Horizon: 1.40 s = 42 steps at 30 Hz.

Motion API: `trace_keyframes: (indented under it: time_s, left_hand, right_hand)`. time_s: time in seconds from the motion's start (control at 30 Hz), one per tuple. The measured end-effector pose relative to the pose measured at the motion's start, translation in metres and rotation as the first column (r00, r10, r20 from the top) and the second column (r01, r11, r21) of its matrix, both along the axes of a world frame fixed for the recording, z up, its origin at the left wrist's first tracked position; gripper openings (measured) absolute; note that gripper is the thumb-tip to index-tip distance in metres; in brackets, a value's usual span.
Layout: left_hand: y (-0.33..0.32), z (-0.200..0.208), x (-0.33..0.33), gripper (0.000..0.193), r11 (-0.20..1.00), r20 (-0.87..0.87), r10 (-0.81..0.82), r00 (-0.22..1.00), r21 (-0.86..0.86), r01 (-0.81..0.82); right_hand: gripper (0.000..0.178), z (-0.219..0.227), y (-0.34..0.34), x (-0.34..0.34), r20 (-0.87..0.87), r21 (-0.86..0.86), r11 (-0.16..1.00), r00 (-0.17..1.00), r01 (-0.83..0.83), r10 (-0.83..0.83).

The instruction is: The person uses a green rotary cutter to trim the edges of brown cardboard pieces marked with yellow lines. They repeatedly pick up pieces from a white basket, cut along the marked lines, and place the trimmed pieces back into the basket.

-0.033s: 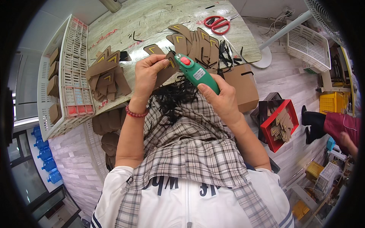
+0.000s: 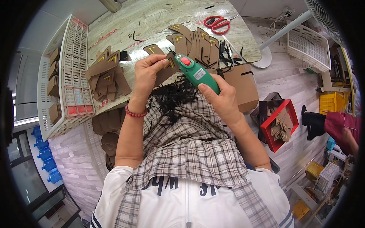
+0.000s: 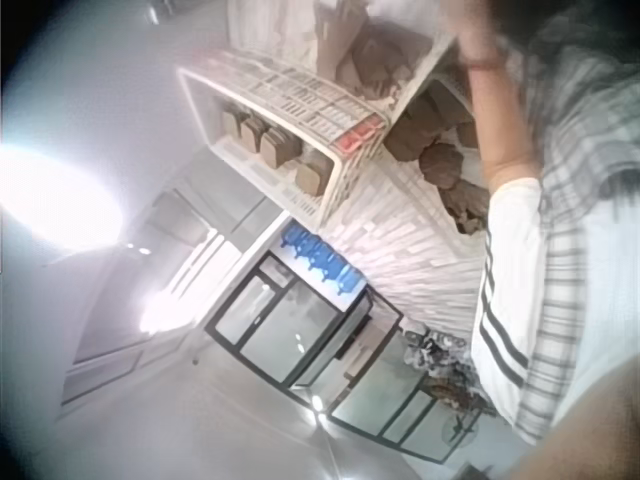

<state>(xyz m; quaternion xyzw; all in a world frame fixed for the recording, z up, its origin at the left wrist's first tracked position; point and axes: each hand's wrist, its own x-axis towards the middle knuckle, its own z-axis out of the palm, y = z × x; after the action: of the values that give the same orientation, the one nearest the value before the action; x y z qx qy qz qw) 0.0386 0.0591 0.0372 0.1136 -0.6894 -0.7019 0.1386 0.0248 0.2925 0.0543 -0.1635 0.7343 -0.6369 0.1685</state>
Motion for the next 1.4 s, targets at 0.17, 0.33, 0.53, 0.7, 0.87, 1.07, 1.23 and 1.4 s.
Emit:
trace_keyframes:
  time_s: [0.17, 0.33, 0.53, 0.7, 0.87, 1.07, 1.23, 1.4]
  left_hand:
    - [-0.011, 0.001, -0.002, 0.012, 0.971, -0.055, -0.052, 0.997, -0.238, 0.038]
    - [-0.016, 0.012, -0.006, 0.011, 0.820, -0.088, -0.092, 0.992, -0.571, 0.025]
    - [-0.013, 0.024, -0.010, 0.010, 0.701, -0.104, -0.125, 0.987, -0.713, 0.014]
    - [-0.011, 0.033, -0.011, 0.010, 0.564, -0.104, -0.173, 0.979, -0.826, 0.012]
    - [-0.011, 0.034, -0.010, 0.010, 0.525, -0.047, -0.198, 0.979, -0.849, 0.065]
    - [-0.016, 0.027, 0.002, 0.011, 0.811, 0.084, -0.070, 0.994, -0.576, 0.106]
    - [-0.106, 0.071, 0.020, 0.016, 0.950, 0.082, 0.222, 0.972, -0.241, -0.197]
    - [-0.148, 0.058, 0.017, 0.034, -0.119, -0.366, 0.474, 0.801, -0.928, -0.354]
  right_hand:
    - [0.036, -0.005, 0.008, -0.003, -0.029, 0.024, 1.000, 0.999, -0.012, 0.013]
    - [0.037, -0.004, 0.018, -0.007, -0.014, 0.036, 0.998, 0.999, -0.041, 0.042]
    - [0.037, 0.000, 0.026, -0.009, -0.092, 0.130, 0.990, 0.994, -0.044, 0.057]
    - [0.037, 0.004, 0.030, -0.011, -0.126, 0.180, 0.982, 0.989, -0.053, 0.076]
    - [0.038, 0.001, 0.032, -0.014, -0.171, 0.198, 0.978, 0.980, -0.066, 0.101]
    - [0.038, -0.007, 0.022, -0.011, -0.097, 0.134, 0.989, 0.992, -0.070, 0.083]
    - [0.038, -0.018, 0.030, -0.008, -0.038, 0.087, 0.996, 0.999, 0.028, -0.025]
    - [0.034, -0.023, 0.023, -0.004, -0.011, 0.051, 0.998, 0.999, 0.042, -0.042]
